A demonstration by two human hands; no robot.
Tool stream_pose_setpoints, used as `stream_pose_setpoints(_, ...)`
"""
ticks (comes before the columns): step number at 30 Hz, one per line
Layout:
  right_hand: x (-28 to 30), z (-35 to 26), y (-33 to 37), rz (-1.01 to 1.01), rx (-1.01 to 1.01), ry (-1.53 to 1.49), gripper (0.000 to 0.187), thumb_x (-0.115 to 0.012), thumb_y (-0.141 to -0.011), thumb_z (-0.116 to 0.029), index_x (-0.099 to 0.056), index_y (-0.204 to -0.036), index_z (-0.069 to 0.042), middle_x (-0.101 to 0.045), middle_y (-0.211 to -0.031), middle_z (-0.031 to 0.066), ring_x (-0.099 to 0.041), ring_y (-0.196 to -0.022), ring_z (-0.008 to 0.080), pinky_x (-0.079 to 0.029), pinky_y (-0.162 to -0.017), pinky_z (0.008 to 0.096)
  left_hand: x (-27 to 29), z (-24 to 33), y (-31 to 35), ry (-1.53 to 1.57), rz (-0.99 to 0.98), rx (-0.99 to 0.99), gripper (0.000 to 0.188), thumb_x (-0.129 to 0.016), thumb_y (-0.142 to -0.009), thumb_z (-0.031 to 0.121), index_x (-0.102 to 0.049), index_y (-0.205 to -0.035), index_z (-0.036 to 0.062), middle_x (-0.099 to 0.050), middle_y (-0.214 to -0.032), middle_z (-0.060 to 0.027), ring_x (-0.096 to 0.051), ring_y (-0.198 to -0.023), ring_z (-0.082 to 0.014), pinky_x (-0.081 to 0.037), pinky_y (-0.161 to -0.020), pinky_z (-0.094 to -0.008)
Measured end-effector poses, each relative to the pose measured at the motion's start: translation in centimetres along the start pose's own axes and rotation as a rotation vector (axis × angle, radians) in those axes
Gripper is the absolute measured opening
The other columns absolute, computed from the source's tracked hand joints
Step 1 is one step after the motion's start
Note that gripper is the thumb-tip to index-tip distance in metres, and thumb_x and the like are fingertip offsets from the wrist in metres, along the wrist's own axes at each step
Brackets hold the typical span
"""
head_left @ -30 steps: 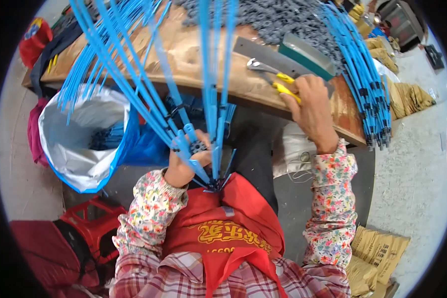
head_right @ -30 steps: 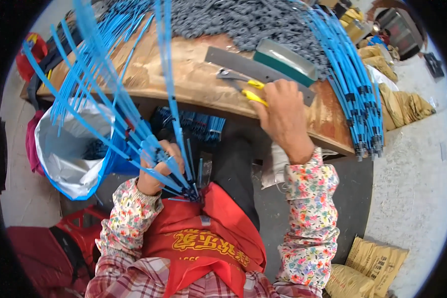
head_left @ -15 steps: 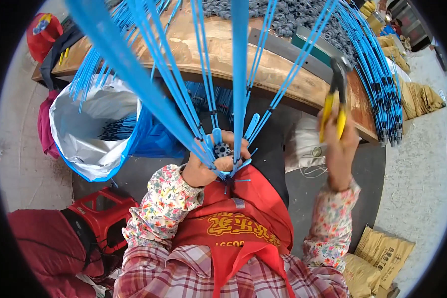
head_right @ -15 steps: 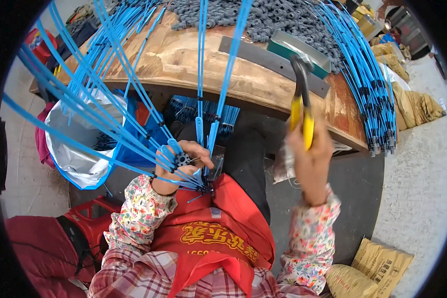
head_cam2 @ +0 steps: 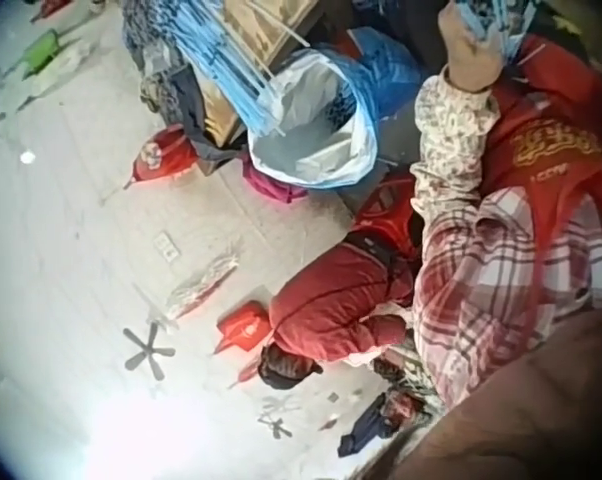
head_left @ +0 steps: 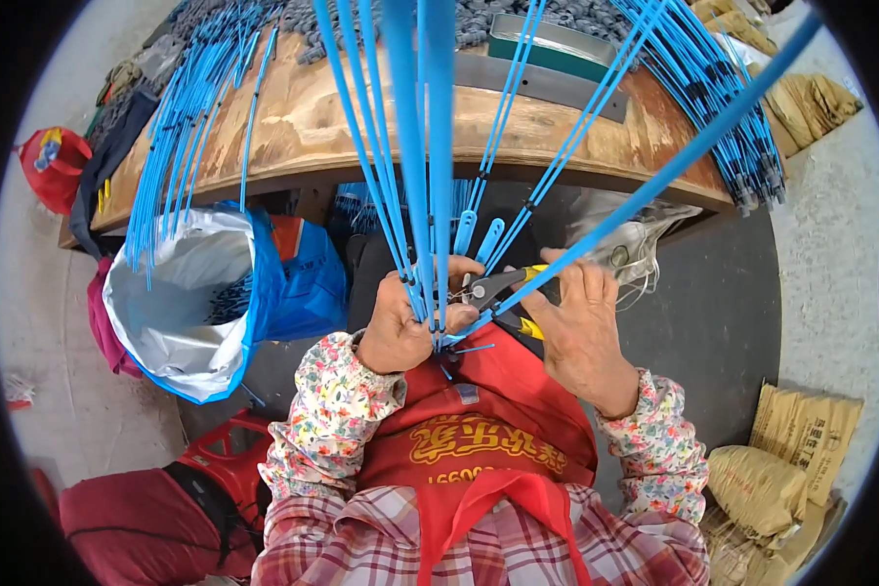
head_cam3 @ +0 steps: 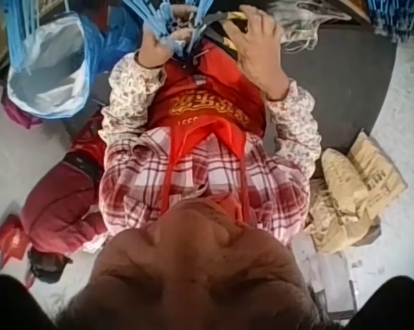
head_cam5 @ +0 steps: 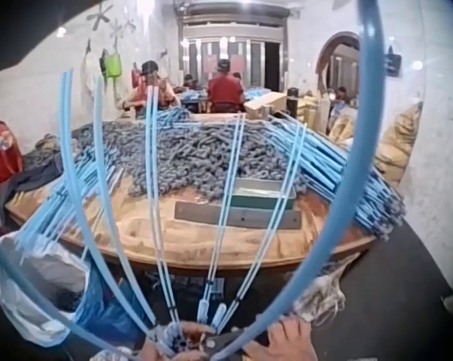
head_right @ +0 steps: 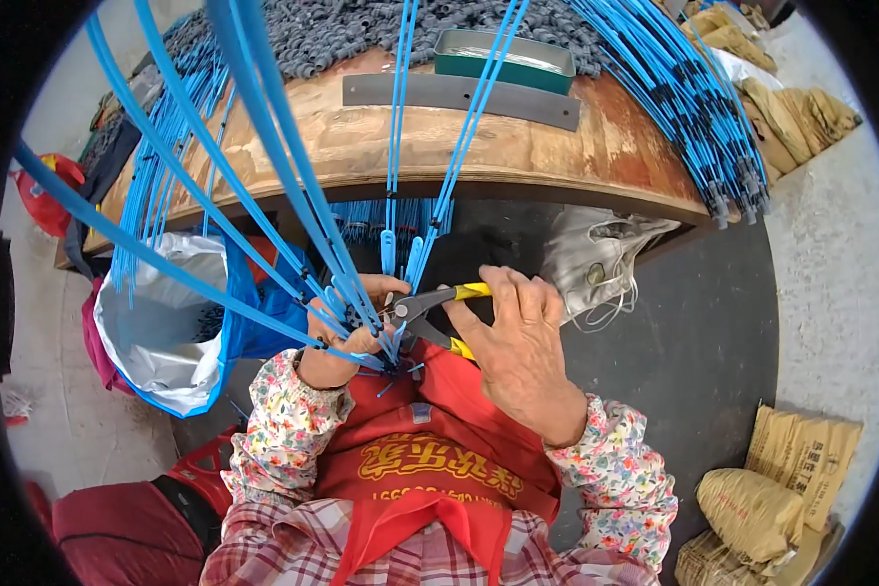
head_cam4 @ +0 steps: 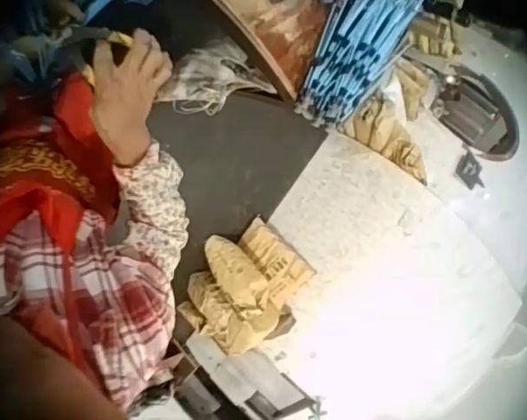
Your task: Assembling and trimming blue cables into plastic connectors and bundling them using a clear wire tie.
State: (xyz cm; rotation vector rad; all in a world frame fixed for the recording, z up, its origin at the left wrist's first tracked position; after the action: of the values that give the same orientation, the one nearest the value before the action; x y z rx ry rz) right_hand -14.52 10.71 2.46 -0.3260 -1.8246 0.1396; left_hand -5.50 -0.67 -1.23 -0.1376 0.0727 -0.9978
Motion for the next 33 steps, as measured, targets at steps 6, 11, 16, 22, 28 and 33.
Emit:
stream_pose_setpoints(6,0.1,-0.2,0.1,0.033,0.026,0.116,0.069,-0.058,-0.065,-0.001,-0.047,-0.131,-0.016,-0.037,-0.130,0.0204,-0.037,-0.119,0.0366,-0.026,-0.097,0.0521,0.0,0.3,-0.4,-0.020,-0.008,-0.071,0.037,-0.073,-0.080,0.021,-0.061,-0.104,-0.0032,-0.062,-0.081,-0.0051,-0.055,-0.070,-0.0096,-0.044,-0.061,-0.0238)
stream_pose_setpoints(11,0.0,-0.3,-0.1,0.011,0.014,0.096,0.069,-0.058,-0.067,-0.001,-0.046,-0.133,-0.017,-0.037,-0.130,0.0201,-0.036,-0.120,0.0363,-0.026,-0.097,0.0524,-0.1,0.1,-0.5,0.027,-0.064,-0.070,0.037,-0.072,-0.080,0.023,-0.061,-0.104,-0.0024,-0.062,-0.080,-0.0050,-0.056,-0.070,-0.0098,-0.045,-0.062,-0.0245)
stream_pose_setpoints(16,-0.2,-0.8,-0.3,0.028,0.021,0.099,0.066,-0.058,-0.069,-0.002,-0.047,-0.132,-0.018,-0.041,-0.123,0.0190,-0.039,-0.115,0.0353,-0.028,-0.096,0.0518,0.6,-0.4,-0.1,0.043,-0.015,-0.056,0.036,-0.072,-0.080,0.026,-0.062,-0.101,-0.0026,-0.062,-0.080,-0.0053,-0.057,-0.071,-0.0102,-0.047,-0.064,-0.0251)
stream_pose_setpoints(22,0.6,-0.9,-0.4,0.067,0.018,0.100,0.053,-0.058,-0.069,-0.002,-0.059,-0.120,-0.014,-0.047,-0.104,0.0142,-0.044,-0.098,0.0310,-0.035,-0.084,0.0412,0.8,0.5,-0.1,-0.021,0.034,-0.081,0.036,-0.072,-0.080,0.026,-0.063,-0.098,-0.0030,-0.063,-0.081,-0.0061,-0.058,-0.073,-0.0118,-0.048,-0.066,-0.0262)
stream_pose_setpoints(28,2.1,-1.3,-0.5,-0.018,0.015,0.079,0.044,-0.058,-0.068,-0.003,-0.062,-0.111,-0.008,-0.048,-0.101,0.0144,-0.046,-0.090,0.0293,-0.038,-0.077,0.0372,1.4,0.1,-0.3,-0.012,0.006,-0.068,0.039,-0.074,-0.078,0.029,-0.062,-0.097,-0.0036,-0.063,-0.082,-0.0066,-0.059,-0.075,-0.0130,-0.048,-0.068,-0.0273)
stream_pose_setpoints(33,2.0,-1.4,0.0,-0.120,0.059,0.132,0.034,-0.057,-0.069,-0.004,-0.061,-0.103,-0.001,-0.049,-0.100,0.0152,-0.047,-0.088,0.0295,-0.039,-0.075,0.0372,0.8,-1.6,-0.3,0.087,-0.136,-0.035,0.042,-0.074,-0.077,0.030,-0.062,-0.097,-0.0042,-0.063,-0.084,-0.0070,-0.058,-0.077,-0.0136,-0.047,-0.071,-0.0278)
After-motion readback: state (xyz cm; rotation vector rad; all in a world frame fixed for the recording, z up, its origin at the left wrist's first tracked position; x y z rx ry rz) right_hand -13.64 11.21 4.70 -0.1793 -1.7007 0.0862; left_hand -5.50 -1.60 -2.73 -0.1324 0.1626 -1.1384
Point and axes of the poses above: each hand's wrist, its own y-axis away from the middle knuckle, its own x-axis out of the back of the hand, z = x × y, the point moved 10 cm from there along -y, towards the middle knuckle
